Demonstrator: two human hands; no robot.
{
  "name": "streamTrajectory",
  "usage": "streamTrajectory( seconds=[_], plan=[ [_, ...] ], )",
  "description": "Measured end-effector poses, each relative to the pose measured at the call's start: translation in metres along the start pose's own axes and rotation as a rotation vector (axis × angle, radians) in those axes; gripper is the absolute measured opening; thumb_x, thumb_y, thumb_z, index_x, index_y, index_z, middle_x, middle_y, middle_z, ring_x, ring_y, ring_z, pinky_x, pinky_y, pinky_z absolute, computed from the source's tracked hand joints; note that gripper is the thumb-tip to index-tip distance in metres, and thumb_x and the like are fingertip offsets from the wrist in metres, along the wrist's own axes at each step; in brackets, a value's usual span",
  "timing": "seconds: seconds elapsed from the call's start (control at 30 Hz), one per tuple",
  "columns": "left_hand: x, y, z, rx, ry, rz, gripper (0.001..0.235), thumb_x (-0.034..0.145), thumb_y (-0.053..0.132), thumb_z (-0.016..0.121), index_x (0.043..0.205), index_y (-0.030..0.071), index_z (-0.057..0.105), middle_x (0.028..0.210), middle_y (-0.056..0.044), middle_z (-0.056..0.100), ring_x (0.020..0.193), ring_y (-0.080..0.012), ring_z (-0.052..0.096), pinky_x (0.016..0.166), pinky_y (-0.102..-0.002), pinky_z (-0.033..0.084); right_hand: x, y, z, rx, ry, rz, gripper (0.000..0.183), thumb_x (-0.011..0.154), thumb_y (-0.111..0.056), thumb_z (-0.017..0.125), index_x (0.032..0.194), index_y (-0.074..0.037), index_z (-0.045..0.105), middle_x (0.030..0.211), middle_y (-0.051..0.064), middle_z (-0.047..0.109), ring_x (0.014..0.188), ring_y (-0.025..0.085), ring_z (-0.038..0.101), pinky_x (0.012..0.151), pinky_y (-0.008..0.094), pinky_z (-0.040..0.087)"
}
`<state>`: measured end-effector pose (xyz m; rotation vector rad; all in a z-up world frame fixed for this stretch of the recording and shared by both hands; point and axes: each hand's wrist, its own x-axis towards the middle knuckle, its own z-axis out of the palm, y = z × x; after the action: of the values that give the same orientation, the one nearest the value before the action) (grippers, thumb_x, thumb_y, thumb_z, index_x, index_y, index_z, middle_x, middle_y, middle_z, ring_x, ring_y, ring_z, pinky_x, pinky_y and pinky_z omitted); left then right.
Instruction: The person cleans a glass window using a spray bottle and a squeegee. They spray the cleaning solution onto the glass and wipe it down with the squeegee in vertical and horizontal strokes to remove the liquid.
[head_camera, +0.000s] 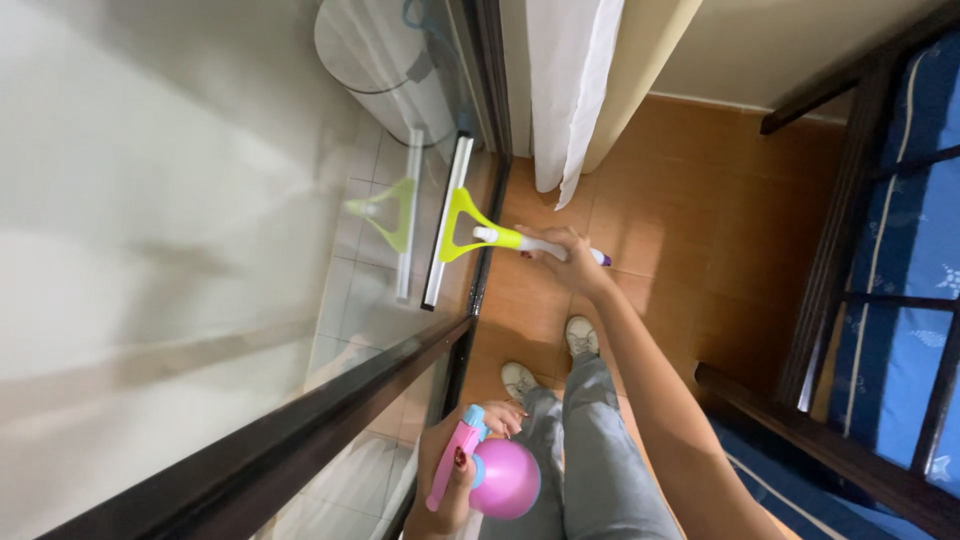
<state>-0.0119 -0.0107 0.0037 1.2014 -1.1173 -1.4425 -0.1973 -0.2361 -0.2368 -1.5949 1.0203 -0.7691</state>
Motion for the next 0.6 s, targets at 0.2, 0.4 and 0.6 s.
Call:
streamTrajectory(
  seconds=[0.2,0.4,0.6],
  plan=[
    [-0.003,0.003,-0.005,0.066,0.011,0.018,0.079,0.099,0.072,0.047,0.104,-0.006,0.062,0.103,-0.023,0.073,0.109,-0.0351,0.073,0.101,-0.046,0.054,-0.008,0.022,-0.023,0.117,0.039,0.106,0.042,0.093,-0.018,0.077,0.134,-0.018,0.071,0.113,0.005,0.075,0.101,0.013,0.062,0.092,0.030,0.051],
    [-0.012,-0.014,-0.008,-0.023,0.037,0.004,0.079,0.099,0.071,0.049,0.103,-0.007,0.061,0.102,-0.024,0.071,0.108,-0.0362,0.070,0.105,-0.050,0.053,0.009,0.028,-0.015,0.264,0.036,0.129,0.036,0.094,-0.028,0.076,0.128,-0.017,0.073,0.115,0.004,0.074,0.106,0.010,0.065,0.094,0.028,0.052],
    [-0.007,-0.011,-0.008,-0.052,0.057,0.010,0.079,0.099,0.070,0.052,0.101,-0.009,0.060,0.100,-0.025,0.070,0.104,-0.0352,0.070,0.102,-0.050,0.055,0.029,-0.010,0.006,0.119,0.033,0.088,0.041,0.092,-0.028,0.077,0.129,-0.011,0.074,0.110,0.009,0.077,0.100,0.015,0.064,0.092,0.031,0.051]
  ],
)
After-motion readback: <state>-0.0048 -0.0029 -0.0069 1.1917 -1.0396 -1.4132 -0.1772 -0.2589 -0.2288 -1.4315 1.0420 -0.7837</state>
